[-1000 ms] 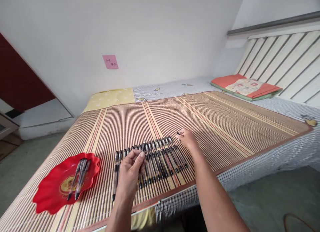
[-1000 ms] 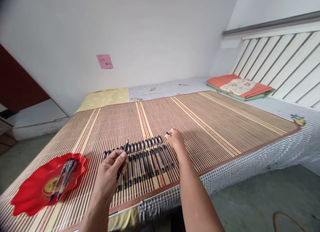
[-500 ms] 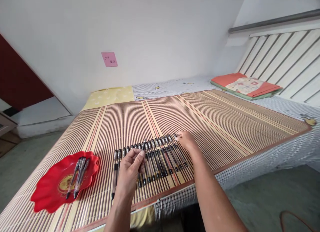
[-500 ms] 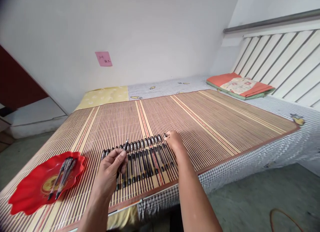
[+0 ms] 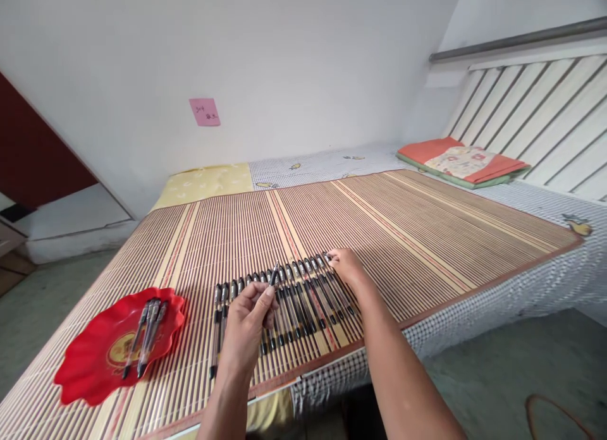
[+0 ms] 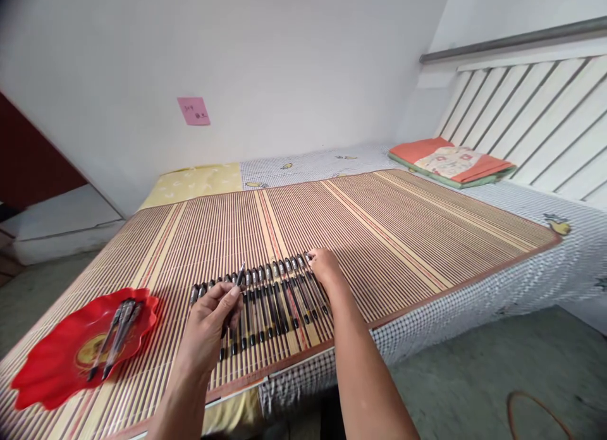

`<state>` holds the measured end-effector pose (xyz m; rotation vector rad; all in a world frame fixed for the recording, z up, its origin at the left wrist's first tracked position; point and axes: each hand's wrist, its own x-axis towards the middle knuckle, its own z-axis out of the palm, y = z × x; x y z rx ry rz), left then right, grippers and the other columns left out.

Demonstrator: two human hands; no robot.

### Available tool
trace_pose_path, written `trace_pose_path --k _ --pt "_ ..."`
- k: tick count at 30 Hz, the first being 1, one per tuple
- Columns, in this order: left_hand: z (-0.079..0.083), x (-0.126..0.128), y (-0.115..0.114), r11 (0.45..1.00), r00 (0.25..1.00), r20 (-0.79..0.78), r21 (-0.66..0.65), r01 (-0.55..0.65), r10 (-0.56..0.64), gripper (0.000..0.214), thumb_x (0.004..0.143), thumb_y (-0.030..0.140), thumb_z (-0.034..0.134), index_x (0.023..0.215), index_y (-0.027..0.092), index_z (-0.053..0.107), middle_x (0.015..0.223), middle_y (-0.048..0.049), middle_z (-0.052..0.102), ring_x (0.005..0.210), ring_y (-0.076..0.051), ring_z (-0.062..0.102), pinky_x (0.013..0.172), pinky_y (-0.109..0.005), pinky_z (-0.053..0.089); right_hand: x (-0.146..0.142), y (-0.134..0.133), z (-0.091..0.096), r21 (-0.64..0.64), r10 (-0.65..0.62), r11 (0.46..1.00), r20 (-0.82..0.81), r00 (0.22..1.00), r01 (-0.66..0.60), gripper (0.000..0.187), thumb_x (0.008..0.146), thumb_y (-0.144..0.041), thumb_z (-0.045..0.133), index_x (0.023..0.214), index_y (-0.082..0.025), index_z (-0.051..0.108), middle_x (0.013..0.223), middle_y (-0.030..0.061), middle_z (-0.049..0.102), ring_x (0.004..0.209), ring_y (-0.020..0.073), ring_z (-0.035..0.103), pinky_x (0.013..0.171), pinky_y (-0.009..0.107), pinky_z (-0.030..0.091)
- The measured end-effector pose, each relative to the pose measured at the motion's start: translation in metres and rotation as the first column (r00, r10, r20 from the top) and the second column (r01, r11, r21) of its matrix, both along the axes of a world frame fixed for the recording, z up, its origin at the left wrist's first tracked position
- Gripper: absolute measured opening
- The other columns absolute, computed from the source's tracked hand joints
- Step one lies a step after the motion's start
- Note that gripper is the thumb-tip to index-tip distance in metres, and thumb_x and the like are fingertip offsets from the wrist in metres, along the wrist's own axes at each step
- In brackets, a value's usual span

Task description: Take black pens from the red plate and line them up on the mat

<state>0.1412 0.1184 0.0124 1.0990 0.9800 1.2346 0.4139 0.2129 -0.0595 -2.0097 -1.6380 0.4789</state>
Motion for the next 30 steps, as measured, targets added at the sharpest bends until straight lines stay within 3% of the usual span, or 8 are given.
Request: trace_pose_path --k 15,24,28,30 --pt "0.003 0.003 -0.001 1.000 1.000 -0.022 -0.019 -0.009 0.009 0.038 0.075 0.051 0.080 0.076 0.018 0.061 0.061 0.0060 0.058 0.045 -0.005 0.044 0.044 -0.016 0.037 -0.003 -0.006 0.008 -0.020 0.009 1.000 -0.001 1.000 -0.009 0.034 0.083 -0.013 0.064 0.115 -0.019 0.077 0.098 0.0077 0.081 0.094 0.0177 0.074 0.080 0.021 0.049" --pt "0.001 0.003 0.000 0.999 1.000 -0.017 -0.033 0.008 -0.008 0.039 0.076 0.051 0.080 0.077 0.018 0.060 0.061 0.0062 0.057 0.047 -0.005 0.044 0.044 -0.015 0.038 -0.007 -0.013 0.020 -0.035 -0.014 0.999 -0.029 0.999 0.013 0.037 0.086 -0.011 0.064 0.122 -0.014 0.073 0.101 0.0109 0.080 0.095 0.0201 0.073 0.081 0.025 0.050" --pt "-0.001 0.005 0.000 0.999 1.000 -0.023 -0.031 0.009 -0.010 0.038 0.075 0.049 0.081 0.079 0.018 0.061 0.061 0.0063 0.057 0.047 -0.005 0.044 0.044 -0.016 0.038 -0.014 -0.027 0.046 0.082 -0.051 0.994 -0.211 0.976 0.069 0.033 0.092 -0.020 0.063 0.123 -0.012 0.071 0.107 0.0146 0.076 0.095 0.0214 0.072 0.083 0.030 0.053" --pt "-0.002 0.007 -0.001 1.000 1.000 -0.016 -0.019 -0.006 0.006 0.036 0.072 0.047 0.083 0.081 0.019 0.061 0.061 0.0075 0.055 0.047 -0.005 0.044 0.044 -0.016 0.038 -0.025 -0.038 0.063 0.153 0.050 0.988 -0.411 0.910 0.014 0.030 0.094 -0.028 0.063 0.119 -0.015 0.072 0.102 0.0116 0.076 0.087 0.0191 0.071 0.079 0.032 0.055"
